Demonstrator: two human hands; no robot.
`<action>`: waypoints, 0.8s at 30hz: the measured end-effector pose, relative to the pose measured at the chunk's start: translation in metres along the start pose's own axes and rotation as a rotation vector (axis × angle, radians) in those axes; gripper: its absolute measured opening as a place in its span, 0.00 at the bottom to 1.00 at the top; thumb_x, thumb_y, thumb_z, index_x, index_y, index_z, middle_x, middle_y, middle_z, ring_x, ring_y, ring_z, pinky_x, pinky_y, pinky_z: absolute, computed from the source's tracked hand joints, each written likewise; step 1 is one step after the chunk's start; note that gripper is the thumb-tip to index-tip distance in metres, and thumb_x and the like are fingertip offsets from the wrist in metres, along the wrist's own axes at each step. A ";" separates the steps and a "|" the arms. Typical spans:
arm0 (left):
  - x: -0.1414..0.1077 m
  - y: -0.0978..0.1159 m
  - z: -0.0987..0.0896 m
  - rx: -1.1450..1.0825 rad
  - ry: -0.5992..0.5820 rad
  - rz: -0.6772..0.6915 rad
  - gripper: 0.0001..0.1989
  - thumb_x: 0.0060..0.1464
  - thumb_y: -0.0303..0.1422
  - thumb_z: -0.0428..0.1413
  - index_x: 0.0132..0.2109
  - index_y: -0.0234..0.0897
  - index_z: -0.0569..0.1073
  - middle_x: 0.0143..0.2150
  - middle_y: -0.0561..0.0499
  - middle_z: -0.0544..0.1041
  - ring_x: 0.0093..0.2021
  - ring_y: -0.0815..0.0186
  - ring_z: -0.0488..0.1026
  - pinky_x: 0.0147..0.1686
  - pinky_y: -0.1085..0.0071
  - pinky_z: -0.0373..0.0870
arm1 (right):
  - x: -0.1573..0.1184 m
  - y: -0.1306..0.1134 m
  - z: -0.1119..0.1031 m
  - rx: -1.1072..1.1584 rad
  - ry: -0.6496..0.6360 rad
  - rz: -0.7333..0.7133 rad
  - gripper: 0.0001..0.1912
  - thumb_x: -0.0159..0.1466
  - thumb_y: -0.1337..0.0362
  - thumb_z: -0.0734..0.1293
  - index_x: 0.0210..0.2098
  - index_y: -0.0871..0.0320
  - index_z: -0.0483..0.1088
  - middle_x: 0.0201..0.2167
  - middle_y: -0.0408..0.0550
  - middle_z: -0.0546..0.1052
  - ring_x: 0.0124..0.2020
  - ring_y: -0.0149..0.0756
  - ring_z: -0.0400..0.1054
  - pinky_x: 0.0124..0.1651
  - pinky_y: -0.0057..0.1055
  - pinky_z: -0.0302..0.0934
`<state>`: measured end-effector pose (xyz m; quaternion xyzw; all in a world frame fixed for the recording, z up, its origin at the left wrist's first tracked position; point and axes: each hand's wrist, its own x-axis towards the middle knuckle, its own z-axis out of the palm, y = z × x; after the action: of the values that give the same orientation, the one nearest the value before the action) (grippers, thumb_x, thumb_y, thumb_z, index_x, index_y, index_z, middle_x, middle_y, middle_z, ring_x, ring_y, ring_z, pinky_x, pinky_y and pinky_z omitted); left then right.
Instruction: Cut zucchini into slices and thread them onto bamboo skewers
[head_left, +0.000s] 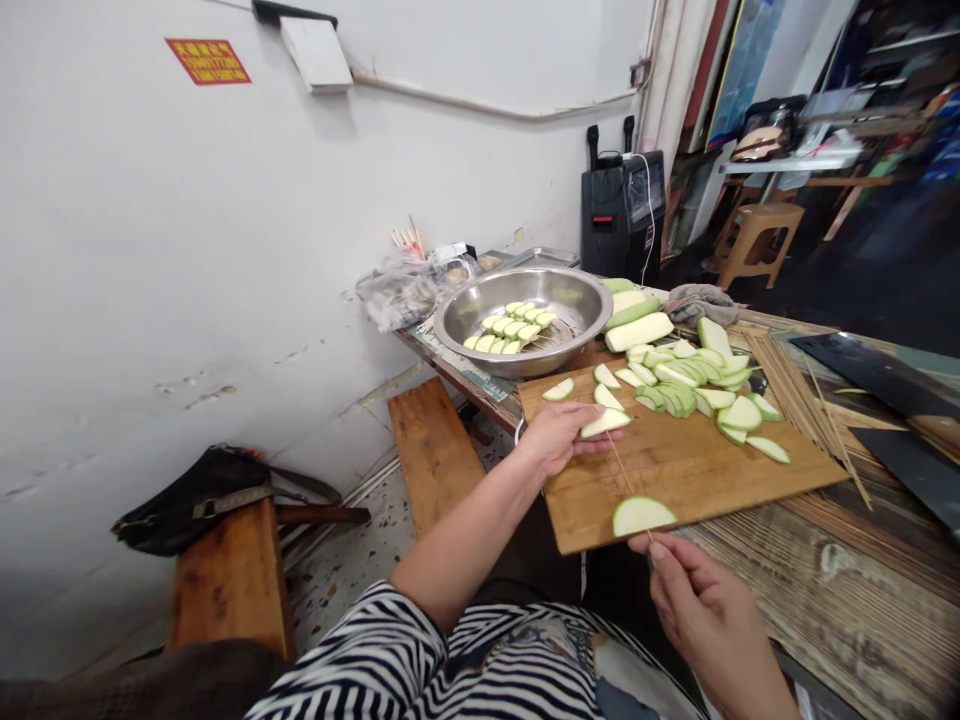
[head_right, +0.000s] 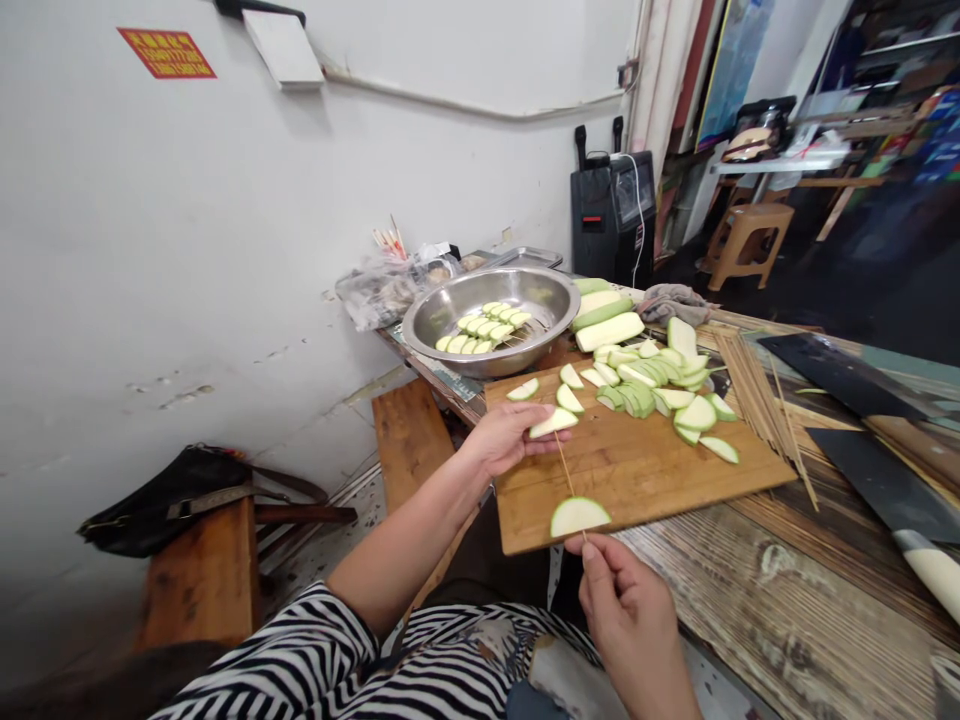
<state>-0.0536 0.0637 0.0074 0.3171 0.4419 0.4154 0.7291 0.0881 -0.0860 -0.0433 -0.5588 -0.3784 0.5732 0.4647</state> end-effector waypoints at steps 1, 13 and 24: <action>0.000 0.000 0.001 0.001 0.000 -0.002 0.05 0.54 0.26 0.56 0.34 0.26 0.76 0.32 0.41 0.79 0.29 0.65 0.77 0.30 0.72 0.75 | 0.000 0.000 0.000 -0.014 -0.024 0.002 0.24 0.57 0.45 0.65 0.38 0.61 0.70 0.13 0.33 0.55 0.13 0.23 0.46 0.15 0.21 0.40; -0.001 0.001 0.004 -0.066 -0.035 -0.008 0.07 0.56 0.23 0.52 0.34 0.26 0.75 0.32 0.42 0.79 0.30 0.65 0.77 0.31 0.70 0.75 | -0.001 -0.014 0.008 0.338 -0.097 0.103 0.18 0.59 0.50 0.67 0.37 0.59 0.66 0.12 0.29 0.56 0.08 0.17 0.40 0.12 0.18 0.35; 0.000 -0.001 0.007 -0.080 -0.050 0.014 0.06 0.55 0.23 0.53 0.34 0.26 0.74 0.34 0.40 0.79 0.32 0.63 0.78 0.33 0.68 0.76 | 0.007 -0.011 0.004 -0.105 0.053 -0.049 0.23 0.56 0.45 0.65 0.34 0.61 0.68 0.10 0.34 0.59 0.12 0.23 0.49 0.15 0.22 0.41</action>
<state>-0.0474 0.0624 0.0096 0.3011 0.4045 0.4296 0.7491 0.0855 -0.0761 -0.0347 -0.5880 -0.4093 0.5259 0.4585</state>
